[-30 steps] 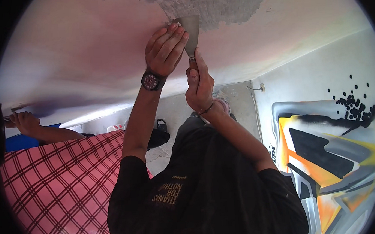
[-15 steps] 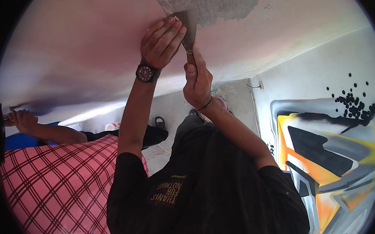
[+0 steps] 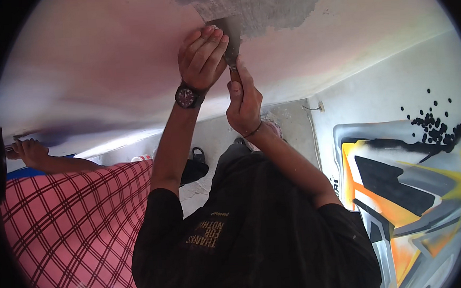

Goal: The person is using a scraper to remove old paint or plaster from a ceiling patch.

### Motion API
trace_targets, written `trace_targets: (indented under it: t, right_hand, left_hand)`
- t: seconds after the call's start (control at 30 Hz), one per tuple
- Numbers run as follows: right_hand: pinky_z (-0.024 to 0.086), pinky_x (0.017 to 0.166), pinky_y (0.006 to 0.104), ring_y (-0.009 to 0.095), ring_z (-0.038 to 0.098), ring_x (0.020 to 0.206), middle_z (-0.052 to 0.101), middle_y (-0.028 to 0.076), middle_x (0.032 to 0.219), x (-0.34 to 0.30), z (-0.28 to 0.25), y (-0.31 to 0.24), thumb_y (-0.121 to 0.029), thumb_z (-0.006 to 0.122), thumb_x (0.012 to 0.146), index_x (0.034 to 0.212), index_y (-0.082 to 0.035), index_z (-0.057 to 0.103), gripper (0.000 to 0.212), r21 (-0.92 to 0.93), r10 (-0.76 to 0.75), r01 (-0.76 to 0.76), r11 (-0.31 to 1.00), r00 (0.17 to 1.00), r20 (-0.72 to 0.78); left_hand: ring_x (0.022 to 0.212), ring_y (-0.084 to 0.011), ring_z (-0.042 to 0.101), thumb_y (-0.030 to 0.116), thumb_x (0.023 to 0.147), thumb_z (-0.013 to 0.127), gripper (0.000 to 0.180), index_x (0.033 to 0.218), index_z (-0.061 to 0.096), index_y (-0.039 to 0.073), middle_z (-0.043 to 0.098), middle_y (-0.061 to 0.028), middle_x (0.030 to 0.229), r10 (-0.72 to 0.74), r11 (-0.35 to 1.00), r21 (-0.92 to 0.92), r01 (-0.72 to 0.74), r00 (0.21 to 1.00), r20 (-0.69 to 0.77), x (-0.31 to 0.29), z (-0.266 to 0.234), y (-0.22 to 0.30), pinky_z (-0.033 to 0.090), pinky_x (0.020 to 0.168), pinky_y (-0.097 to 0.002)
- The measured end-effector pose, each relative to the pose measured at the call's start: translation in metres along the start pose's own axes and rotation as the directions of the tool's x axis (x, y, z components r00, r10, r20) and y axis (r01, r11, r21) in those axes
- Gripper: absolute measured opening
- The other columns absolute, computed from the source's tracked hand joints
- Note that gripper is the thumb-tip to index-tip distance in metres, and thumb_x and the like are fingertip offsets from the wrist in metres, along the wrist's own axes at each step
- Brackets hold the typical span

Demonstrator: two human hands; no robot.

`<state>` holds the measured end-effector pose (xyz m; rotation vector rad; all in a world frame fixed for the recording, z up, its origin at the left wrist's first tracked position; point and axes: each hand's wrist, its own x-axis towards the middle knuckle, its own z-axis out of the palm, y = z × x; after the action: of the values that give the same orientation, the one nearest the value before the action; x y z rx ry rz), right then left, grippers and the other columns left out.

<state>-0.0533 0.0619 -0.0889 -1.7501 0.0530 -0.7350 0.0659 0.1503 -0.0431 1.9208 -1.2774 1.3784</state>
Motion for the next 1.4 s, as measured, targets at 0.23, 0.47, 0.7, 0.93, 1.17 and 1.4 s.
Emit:
trace_targets:
  t: [0.23,0.47,0.7,0.93,1.17,1.4]
  right_hand:
    - [0.051,0.066,0.0321,0.02,0.061,0.069,0.068,0.022,0.105,0.003,-0.024,0.017,-0.009,0.039,0.102,0.142,0.008,0.041,0.043,0.01,-0.099,0.1,0.995,0.994,-0.053]
    - [0.045,0.061,0.0268,0.013,0.053,0.066,0.067,0.016,0.101,0.008,-0.028,0.021,-0.011,0.037,0.103,0.144,0.006,0.039,0.044,-0.008,-0.101,0.1,0.995,0.993,-0.068]
    - [0.052,0.068,0.0318,0.019,0.06,0.07,0.068,0.02,0.097,0.009,-0.023,0.009,-0.012,0.039,0.103,0.142,0.007,0.041,0.043,0.027,-0.053,0.054,0.998,0.997,-0.064]
    - [0.051,0.068,0.0312,0.02,0.061,0.07,0.068,0.022,0.103,0.015,-0.008,-0.013,-0.01,0.042,0.101,0.141,0.006,0.043,0.043,0.054,-0.087,0.091,0.994,0.993,-0.076]
    - [0.055,0.067,0.0359,0.032,0.071,0.077,0.067,0.026,0.104,0.01,-0.032,-0.027,-0.003,0.061,0.092,0.133,0.007,0.045,0.045,-0.154,-0.114,0.116,0.981,0.993,0.022]
    - [0.056,0.067,0.0407,0.044,0.069,0.087,0.061,0.033,0.113,0.011,-0.002,-0.008,0.0,0.062,0.09,0.134,0.009,0.041,0.05,-0.31,-0.405,0.37,0.876,0.913,-0.052]
  left_hand:
    - [0.106,-0.0214,0.067,0.021,0.08,0.081,0.03,0.104,0.073,0.005,0.069,-0.0051,0.111,0.057,0.998,0.038,-0.058,0.998,0.004,0.009,0.021,0.015,0.052,0.097,-0.0361]
    - [0.106,-0.0232,0.067,0.016,0.081,0.078,0.026,0.103,0.072,0.003,0.069,-0.0069,0.112,0.01,1.0,-0.013,-0.01,0.999,-0.048,0.014,0.032,0.021,0.052,0.096,-0.0372]
    - [0.109,-0.0241,0.066,0.014,0.08,0.077,0.028,0.106,0.072,0.004,0.068,-0.0081,0.115,-0.049,0.999,-0.009,0.048,0.997,-0.052,0.018,0.026,0.019,0.051,0.099,-0.0389]
    - [0.112,-0.0252,0.064,0.012,0.079,0.077,0.028,0.105,0.072,0.003,0.067,-0.0085,0.115,-0.105,0.994,-0.013,0.105,0.991,-0.085,0.021,0.002,0.012,0.05,0.099,-0.0412]
    - [0.111,-0.0269,0.065,0.009,0.078,0.076,0.027,0.103,0.072,0.0,0.068,-0.0101,0.11,-0.126,0.992,-0.026,0.124,0.988,-0.094,0.015,0.003,0.017,0.051,0.098,-0.0426]
    - [0.111,-0.0278,0.065,0.005,0.077,0.072,0.027,0.104,0.071,-0.001,0.068,-0.0117,0.112,-0.104,0.994,-0.042,0.102,0.992,-0.069,0.017,-0.006,0.012,0.052,0.098,-0.0427]
